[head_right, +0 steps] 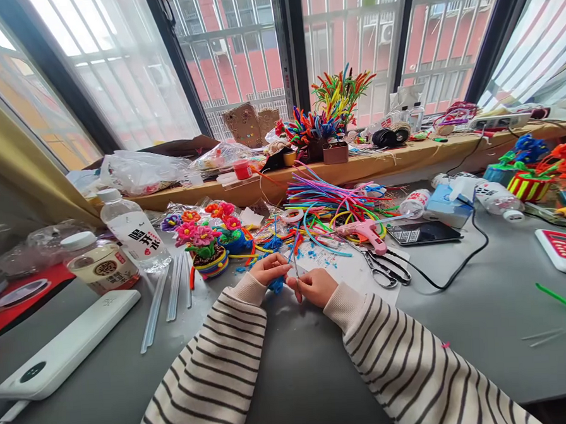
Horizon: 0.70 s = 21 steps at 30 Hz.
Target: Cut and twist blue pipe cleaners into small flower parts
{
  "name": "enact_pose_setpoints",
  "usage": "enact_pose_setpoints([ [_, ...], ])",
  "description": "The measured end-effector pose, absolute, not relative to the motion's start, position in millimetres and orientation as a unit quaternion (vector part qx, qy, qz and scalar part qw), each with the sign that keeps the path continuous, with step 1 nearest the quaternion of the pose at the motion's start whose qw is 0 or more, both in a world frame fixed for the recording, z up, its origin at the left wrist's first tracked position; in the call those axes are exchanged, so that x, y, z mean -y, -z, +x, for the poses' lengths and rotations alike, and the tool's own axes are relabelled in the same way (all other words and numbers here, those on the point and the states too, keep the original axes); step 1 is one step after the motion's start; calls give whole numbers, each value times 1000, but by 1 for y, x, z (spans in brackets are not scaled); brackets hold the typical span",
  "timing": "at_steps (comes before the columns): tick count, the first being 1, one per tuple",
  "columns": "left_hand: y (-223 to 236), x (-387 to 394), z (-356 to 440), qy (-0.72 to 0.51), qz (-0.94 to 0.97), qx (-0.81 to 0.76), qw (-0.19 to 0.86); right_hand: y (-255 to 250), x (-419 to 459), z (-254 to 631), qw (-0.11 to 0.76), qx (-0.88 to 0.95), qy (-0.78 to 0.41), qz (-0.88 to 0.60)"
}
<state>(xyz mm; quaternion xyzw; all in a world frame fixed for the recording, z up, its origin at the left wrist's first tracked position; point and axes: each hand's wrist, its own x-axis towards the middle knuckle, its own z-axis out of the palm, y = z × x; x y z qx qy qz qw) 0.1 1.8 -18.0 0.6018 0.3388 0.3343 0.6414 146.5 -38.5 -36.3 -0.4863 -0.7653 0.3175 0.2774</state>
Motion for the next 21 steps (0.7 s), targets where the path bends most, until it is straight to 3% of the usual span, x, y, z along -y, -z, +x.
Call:
enact_pose_setpoints([
  [9,17,-2,1,-326,605,-334,645,34,40,146,276,763,-312,-495],
  [16,15,1,1,-317,596,-342,654,38,37,146,324,738,-326,-494],
  [21,15,1,1,-332,577,-342,664,35,38,145,304,760,-310,-484],
])
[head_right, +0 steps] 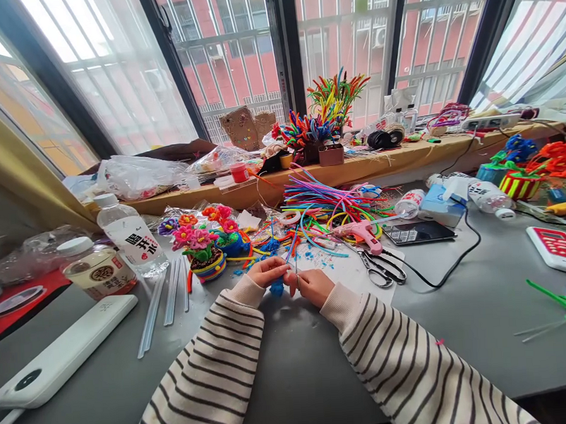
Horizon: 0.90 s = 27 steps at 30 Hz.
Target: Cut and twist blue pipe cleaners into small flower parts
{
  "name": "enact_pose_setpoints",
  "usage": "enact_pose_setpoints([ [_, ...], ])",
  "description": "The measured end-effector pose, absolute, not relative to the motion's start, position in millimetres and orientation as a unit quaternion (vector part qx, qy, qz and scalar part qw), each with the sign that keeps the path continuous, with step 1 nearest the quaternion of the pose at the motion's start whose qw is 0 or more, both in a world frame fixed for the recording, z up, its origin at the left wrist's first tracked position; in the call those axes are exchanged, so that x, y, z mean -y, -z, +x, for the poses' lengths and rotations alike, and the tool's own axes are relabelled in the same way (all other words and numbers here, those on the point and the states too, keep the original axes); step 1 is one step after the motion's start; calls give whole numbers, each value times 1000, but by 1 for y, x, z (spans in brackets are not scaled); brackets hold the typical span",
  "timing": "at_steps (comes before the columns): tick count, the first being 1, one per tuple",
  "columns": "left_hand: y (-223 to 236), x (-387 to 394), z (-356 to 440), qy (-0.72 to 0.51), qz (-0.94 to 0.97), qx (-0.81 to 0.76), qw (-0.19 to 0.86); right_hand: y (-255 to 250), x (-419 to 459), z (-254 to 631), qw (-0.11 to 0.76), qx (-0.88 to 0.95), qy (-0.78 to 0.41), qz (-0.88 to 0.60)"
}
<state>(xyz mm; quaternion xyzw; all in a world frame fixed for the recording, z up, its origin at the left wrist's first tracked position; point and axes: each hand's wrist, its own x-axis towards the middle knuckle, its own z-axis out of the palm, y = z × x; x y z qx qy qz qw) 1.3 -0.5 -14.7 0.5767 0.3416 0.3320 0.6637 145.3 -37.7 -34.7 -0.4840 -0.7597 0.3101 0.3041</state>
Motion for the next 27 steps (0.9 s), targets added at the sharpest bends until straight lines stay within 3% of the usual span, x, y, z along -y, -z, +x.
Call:
enact_pose_setpoints([
  [13,15,1,0,-319,578,-343,669,33,42,147,284,763,-312,-491],
  [27,16,1,-1,-322,577,-326,676,34,37,154,384,695,-270,-545],
])
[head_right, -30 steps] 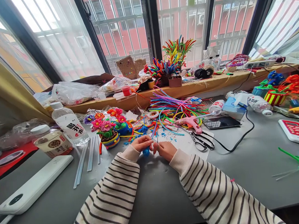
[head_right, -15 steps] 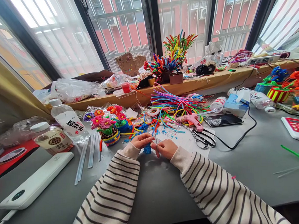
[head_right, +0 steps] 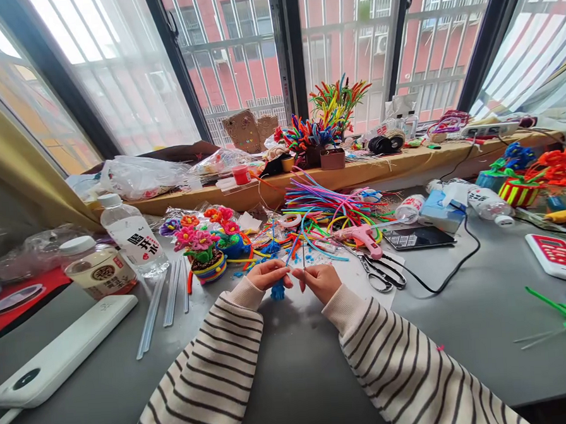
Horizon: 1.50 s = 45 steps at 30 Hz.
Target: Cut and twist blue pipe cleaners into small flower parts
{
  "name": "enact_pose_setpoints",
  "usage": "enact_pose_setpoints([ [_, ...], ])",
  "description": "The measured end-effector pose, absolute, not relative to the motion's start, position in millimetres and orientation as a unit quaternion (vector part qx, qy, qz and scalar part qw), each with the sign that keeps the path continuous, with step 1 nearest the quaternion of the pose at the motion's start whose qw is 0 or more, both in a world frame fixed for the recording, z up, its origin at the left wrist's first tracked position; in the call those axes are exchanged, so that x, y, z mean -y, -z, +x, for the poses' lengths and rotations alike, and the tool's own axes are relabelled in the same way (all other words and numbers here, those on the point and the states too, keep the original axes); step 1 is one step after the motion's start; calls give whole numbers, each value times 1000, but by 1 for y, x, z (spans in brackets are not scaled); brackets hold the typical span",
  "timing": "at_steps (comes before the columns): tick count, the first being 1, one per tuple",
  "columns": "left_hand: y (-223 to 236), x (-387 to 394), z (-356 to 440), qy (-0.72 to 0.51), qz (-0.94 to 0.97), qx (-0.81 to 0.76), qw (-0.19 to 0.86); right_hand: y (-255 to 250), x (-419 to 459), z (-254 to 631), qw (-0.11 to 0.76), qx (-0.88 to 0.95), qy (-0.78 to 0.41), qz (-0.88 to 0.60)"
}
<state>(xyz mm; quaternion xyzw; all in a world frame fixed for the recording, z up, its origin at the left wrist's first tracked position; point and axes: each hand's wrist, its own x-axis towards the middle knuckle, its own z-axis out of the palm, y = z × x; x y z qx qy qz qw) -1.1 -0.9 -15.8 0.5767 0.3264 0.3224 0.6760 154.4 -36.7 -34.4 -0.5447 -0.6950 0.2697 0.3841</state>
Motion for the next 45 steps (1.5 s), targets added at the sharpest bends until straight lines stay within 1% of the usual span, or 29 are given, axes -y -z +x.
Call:
enact_pose_setpoints([
  [4,15,0,-1,-333,572,-324,676,34,36,156,411,671,-259,-560],
  [9,15,0,-3,-329,571,-319,681,36,32,156,433,654,-307,-539],
  [12,16,-1,-4,-319,581,-313,680,39,31,155,421,665,-362,-499],
  [15,15,1,-3,-314,586,-306,681,39,32,153,390,694,-394,-460],
  [18,12,6,-2,-315,586,-299,684,38,34,151,361,713,-395,-454],
  [21,9,8,0,-313,586,-299,685,35,36,150,352,719,-383,-460],
  [25,12,5,-1,-291,611,-278,682,33,37,150,362,721,-368,-463],
  [30,18,1,-3,-267,631,-250,684,35,35,152,360,707,-377,-478],
  [39,17,2,-2,-267,614,-270,692,35,36,152,401,676,-383,-486],
  [45,15,5,-1,-260,614,-276,693,35,37,152,399,666,-384,-500],
])
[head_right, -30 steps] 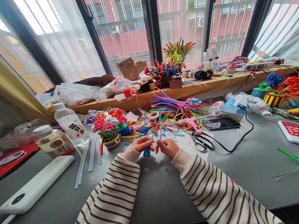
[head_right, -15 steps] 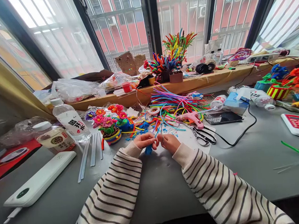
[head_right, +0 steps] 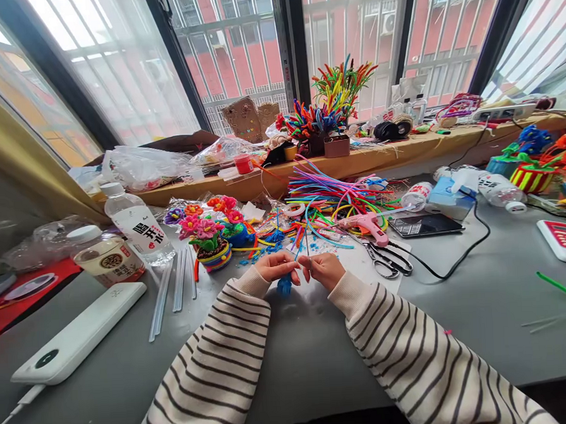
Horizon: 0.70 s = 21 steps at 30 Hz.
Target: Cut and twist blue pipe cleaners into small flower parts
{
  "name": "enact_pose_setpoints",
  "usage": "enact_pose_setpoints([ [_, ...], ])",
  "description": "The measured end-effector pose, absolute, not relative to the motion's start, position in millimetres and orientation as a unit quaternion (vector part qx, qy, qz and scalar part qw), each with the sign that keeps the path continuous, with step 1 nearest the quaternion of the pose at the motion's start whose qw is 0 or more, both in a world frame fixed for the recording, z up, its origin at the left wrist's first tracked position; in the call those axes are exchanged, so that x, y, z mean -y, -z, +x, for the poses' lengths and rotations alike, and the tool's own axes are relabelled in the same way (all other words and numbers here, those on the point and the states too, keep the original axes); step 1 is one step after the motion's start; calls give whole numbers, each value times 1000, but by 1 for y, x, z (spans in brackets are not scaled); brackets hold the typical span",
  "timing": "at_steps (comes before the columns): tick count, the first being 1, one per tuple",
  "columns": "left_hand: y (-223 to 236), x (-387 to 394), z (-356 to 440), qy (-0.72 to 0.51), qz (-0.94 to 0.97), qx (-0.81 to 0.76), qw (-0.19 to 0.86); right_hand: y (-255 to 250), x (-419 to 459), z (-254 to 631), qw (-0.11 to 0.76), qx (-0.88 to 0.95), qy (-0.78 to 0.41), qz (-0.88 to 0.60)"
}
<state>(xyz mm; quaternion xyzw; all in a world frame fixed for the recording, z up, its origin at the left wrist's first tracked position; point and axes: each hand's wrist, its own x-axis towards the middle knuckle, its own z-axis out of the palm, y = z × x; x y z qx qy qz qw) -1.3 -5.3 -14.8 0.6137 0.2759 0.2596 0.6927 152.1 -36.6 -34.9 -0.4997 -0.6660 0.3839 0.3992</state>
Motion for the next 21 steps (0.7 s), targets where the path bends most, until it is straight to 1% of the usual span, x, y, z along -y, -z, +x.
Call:
enact_pose_setpoints([
  [8,12,7,0,-246,610,-270,704,43,31,152,397,691,-389,-462],
  [15,13,8,-1,-222,616,-273,705,38,34,153,413,654,-403,-489],
  [21,14,8,-2,-222,617,-271,705,35,36,155,440,637,-386,-502],
])
